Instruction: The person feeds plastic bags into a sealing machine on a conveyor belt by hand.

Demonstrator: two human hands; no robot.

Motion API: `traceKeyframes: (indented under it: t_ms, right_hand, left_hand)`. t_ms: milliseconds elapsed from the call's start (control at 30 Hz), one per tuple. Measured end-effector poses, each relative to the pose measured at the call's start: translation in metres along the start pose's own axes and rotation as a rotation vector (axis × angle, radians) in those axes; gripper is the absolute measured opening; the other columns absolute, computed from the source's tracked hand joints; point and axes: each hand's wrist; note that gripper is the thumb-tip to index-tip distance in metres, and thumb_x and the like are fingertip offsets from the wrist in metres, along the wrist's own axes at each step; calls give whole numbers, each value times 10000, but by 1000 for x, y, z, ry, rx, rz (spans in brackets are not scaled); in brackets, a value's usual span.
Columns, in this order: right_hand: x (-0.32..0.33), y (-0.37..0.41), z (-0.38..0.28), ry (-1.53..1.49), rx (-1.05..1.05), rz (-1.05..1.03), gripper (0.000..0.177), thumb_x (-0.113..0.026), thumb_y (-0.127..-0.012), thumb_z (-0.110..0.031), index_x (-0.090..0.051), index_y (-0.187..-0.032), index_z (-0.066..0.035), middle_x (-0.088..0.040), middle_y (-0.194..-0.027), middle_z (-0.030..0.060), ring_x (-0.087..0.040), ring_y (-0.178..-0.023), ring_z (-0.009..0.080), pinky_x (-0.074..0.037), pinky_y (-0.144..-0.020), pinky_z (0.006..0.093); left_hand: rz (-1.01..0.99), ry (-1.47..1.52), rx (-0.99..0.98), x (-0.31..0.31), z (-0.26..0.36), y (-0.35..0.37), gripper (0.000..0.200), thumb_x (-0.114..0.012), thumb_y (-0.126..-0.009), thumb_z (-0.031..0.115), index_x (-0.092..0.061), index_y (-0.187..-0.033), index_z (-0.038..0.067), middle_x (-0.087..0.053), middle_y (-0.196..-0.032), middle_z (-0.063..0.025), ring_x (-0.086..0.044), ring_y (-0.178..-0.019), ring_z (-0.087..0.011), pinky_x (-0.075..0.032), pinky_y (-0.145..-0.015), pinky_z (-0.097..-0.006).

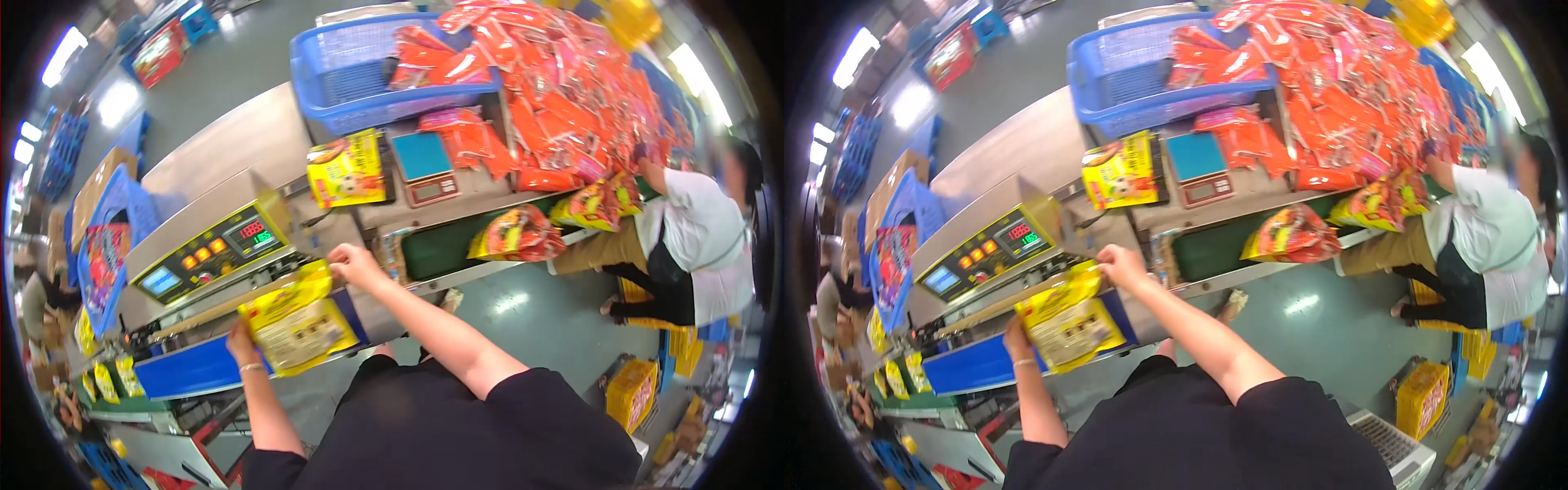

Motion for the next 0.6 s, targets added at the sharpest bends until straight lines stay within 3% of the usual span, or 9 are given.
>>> traceKeyframes:
  t_ms: [67,167,200,233,267,367,433,533,600]
  right_hand:
    - [39,11,-15,-181,137,13,137,-642,-813,-72,-634,-939,-18,-675,-854,64,-649,-786,125,-504,-691,274]
    - [166,63,-45,174,431,472,118,-625,-840,-61,-647,-953,-38,-647,-866,76,-618,-856,174,-484,-774,291]
    - [213,82,-45,216,439,600,133,-584,-843,-18,-644,-958,-46,-633,-888,92,-612,-857,193,-481,-788,296]
    - [259,106,-50,233,382,721,214,-522,-810,66,-634,-963,-33,-626,-927,108,-603,-897,192,-466,-834,288]
    - [304,123,-32,432,277,802,316,-497,-749,105,-639,-983,-51,-626,-987,98,-586,-962,242,-451,-872,336]
    - [370,155,-7,758,92,682,314,-536,-734,87,-653,-975,-76,-636,-1056,73,-575,-1027,246,-436,-917,341]
    - [378,153,24,578,264,271,287,-589,-723,63,-666,-952,-93,-641,-1095,57,-560,-1087,255,-420,-952,351]
    - [362,162,1,256,153,279,136,-664,-742,-9,-639,-869,-55,-657,-1071,64,-525,-1174,262,-365,-1019,385]
    - [343,175,-42,128,305,234,94,-644,-772,-5,-613,-849,-49,-669,-1027,71,-527,-1179,272,-324,-1056,415]
  left_hand:
    - [402,-348,-648,7,5,6,114,-583,-886,99,-584,-936,-3,-610,-880,-73,-552,-776,-155,-475,-721,-278]
    - [54,-263,-614,-128,51,117,124,-591,-883,103,-595,-958,5,-598,-917,-75,-549,-862,-172,-468,-789,-317]
    - [-137,-288,-494,-183,55,156,129,-599,-878,111,-600,-966,17,-599,-923,-78,-550,-879,-186,-459,-818,-332]
    - [-365,-577,-658,-218,42,172,169,-629,-855,149,-607,-980,37,-608,-970,-88,-564,-905,-216,-446,-850,-347]
    - [-604,-342,-581,-258,17,195,254,-679,-814,187,-600,-1016,55,-601,-1013,-88,-566,-945,-233,-436,-855,-342]
    - [-915,-522,-843,-351,-38,234,380,-744,-693,124,-583,-1034,80,-590,-1071,-101,-548,-1019,-266,-450,-858,-357]
    - [-949,-548,-896,-365,-54,238,333,-736,-688,101,-599,-990,76,-604,-1057,-103,-556,-1006,-270,-452,-861,-360]
    - [-988,-379,-795,-346,-41,225,130,-694,-720,45,-619,-825,32,-662,-1005,-114,-602,-951,-264,-463,-859,-349]
    - [-1025,-274,-527,-301,-2,226,92,-666,-760,28,-620,-839,33,-663,-1035,-124,-602,-980,-245,-467,-856,-330]
Point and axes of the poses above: each hand's wrist, its own y-axis away from the middle knuckle, its own x-axis out of the back of the hand, z = x × y
